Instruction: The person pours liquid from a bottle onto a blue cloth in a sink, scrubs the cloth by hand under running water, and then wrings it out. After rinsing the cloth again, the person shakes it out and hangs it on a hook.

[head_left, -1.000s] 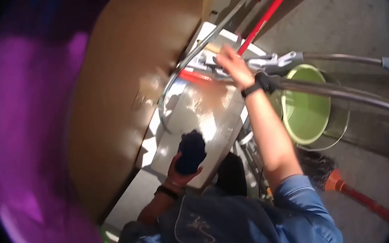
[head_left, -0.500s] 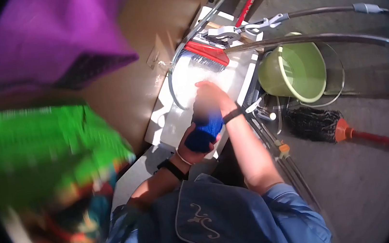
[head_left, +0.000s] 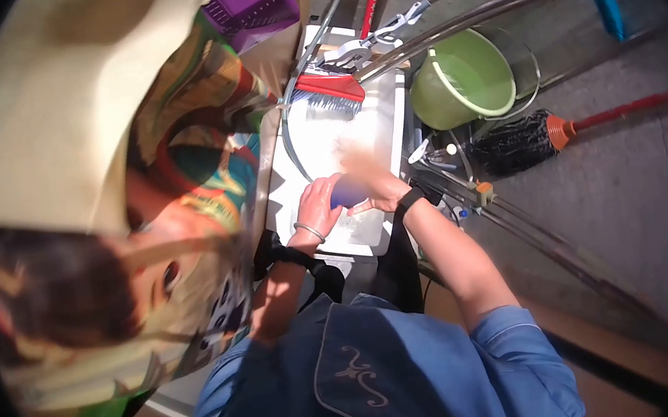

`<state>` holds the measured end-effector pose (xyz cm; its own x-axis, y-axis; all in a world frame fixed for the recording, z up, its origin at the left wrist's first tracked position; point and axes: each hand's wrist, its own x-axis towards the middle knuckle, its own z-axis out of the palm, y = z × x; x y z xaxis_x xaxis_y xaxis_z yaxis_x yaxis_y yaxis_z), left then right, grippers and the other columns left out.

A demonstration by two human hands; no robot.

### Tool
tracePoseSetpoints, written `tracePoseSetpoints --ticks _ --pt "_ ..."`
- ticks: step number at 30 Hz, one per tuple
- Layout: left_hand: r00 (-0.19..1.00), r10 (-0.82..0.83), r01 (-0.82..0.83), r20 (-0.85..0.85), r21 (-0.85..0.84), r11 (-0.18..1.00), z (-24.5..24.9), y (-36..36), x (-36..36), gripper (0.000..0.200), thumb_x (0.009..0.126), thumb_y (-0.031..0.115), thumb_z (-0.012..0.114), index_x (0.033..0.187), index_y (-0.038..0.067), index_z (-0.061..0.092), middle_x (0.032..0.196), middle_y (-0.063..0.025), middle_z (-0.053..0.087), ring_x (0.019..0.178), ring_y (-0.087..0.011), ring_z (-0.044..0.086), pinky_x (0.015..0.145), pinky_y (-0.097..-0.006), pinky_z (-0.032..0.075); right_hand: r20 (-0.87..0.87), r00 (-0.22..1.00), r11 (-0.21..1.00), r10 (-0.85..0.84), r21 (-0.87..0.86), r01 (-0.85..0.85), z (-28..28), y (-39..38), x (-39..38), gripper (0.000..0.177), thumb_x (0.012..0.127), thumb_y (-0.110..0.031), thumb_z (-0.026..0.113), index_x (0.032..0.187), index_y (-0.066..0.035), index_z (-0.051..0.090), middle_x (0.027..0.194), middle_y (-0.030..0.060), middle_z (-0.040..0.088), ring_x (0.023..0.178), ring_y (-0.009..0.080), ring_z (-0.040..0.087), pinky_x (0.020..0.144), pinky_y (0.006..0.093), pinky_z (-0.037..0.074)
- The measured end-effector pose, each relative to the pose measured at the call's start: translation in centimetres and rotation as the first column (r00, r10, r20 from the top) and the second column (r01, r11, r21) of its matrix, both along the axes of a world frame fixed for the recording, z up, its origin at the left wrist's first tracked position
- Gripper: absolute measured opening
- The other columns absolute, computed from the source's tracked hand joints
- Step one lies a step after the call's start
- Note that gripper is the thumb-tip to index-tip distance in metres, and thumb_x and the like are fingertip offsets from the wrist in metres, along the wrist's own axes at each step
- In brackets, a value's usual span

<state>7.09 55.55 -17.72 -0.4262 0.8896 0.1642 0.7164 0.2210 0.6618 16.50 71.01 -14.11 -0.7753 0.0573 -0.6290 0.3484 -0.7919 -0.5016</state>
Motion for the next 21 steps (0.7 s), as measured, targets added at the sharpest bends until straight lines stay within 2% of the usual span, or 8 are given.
tracePoseSetpoints --ticks 4,5,6,8,11,14,18,21 --pt "0.987 0.138 -0.142 0.087 0.045 0.989 0.6 -2.0 0.1 0.069 0.065 0.004 0.063 0.129 0.010 0.037 0.122 -0.0125 0.042 0.108 -0.0307 0.046 0.093 -0.0366 0.037 -0.027 0.998 0.908 -0.054 0.414 0.061 2.4 -3.2 0.5 0.031 0.078 -0.018 0.067 0.106 -0.011 0.056 0.094 0.0062 0.056 0.084 0.0215 0.060 0.061 0.0356 0.055" --pt "0.705 0.128 -0.129 0.698 -0.052 0.990 1.5 -3.0 -0.2 0.069 0.072 0.011 0.061 0.134 0.013 0.031 0.128 -0.0119 0.038 0.109 -0.0292 0.048 0.094 -0.0407 0.039 -0.110 0.993 0.615 0.052 0.787 0.055 3.7 -4.3 0.8 0.029 0.075 -0.016 0.068 0.101 -0.010 0.057 0.093 0.0080 0.057 0.085 0.0233 0.059 0.066 0.0356 0.052" --pt "0.098 0.122 -0.054 0.988 -0.118 0.992 2.3 -4.1 -0.9 0.070 0.078 0.018 0.059 0.139 0.016 0.024 0.134 -0.0112 0.035 0.110 -0.0277 0.049 0.094 -0.0447 0.040 -0.131 0.973 0.184 0.188 0.978 0.096 4.9 -5.4 1.0 0.027 0.073 -0.013 0.070 0.097 -0.009 0.059 0.092 0.0099 0.057 0.086 0.0251 0.059 0.071 0.0356 0.050" --pt "-0.473 -0.308 -0.102 0.826 0.296 0.950 -0.7 -5.0 -2.2 0.063 0.086 0.037 0.051 0.139 0.016 0.024 0.132 -0.0111 0.040 0.108 -0.0268 0.052 0.088 -0.0473 0.044 -0.051 0.928 -0.043 0.368 0.996 0.072 6.5 -7.7 1.8 0.033 0.064 -0.010 0.072 0.094 -0.010 0.059 0.098 0.0115 0.053 0.091 0.0315 0.054 0.080 0.0381 0.045" --pt "-0.311 -0.171 -0.282 0.935 0.081 0.956 -4.4 -3.0 -1.6 0.056 0.089 0.046 0.045 0.133 0.014 0.033 0.122 -0.0189 0.049 0.109 -0.0339 0.051 0.085 -0.0481 0.046 -0.038 0.809 -0.226 0.586 0.952 0.208 8.4 -10.4 2.6 0.038 0.059 -0.006 0.072 0.094 -0.012 0.058 0.104 0.0107 0.050 0.105 0.0336 0.047 0.086 0.0408 0.042" --pt "-0.559 -0.194 -0.209 0.806 0.090 0.974 0.2 -1.9 -1.8 0.042 0.091 0.031 0.047 0.128 0.012 0.039 0.118 -0.0220 0.051 0.105 -0.0344 0.054 0.086 -0.0449 0.047 -0.016 0.791 -0.276 0.611 0.933 0.232 9.4 -11.5 2.4 0.036 0.058 -0.005 0.072 0.091 -0.012 0.059 0.103 0.0101 0.051 0.106 0.0323 0.048 0.086 0.0400 0.042" --pt "-0.467 -0.439 -0.602 0.768 0.088 0.794 1.5 -0.5 -0.6 0.026 0.084 0.006 0.048 0.109 0.008 0.053 0.114 -0.0202 0.054 0.103 -0.0301 0.055 0.089 -0.0434 0.047 -0.301 0.954 0.182 -0.004 0.938 0.296 8.9 -8.4 1.8 0.016 0.074 -0.011 0.067 0.085 -0.004 0.058 0.087 0.0117 0.059 0.085 0.0269 0.058 0.075 0.0346 0.045" --pt "-0.234 -0.537 -0.674 0.810 0.263 0.690 5.8 0.3 1.0 0.014 0.080 0.000 0.049 0.091 0.004 0.058 0.109 -0.0154 0.055 0.100 -0.0267 0.056 0.090 -0.0402 0.045 -0.355 0.910 0.310 -0.214 0.859 0.407 8.0 -5.1 1.5 0.017 0.085 -0.019 0.058 0.090 -0.003 0.054 0.079 0.0074 0.059 0.072 0.0165 0.059 0.063 0.0267 0.047"
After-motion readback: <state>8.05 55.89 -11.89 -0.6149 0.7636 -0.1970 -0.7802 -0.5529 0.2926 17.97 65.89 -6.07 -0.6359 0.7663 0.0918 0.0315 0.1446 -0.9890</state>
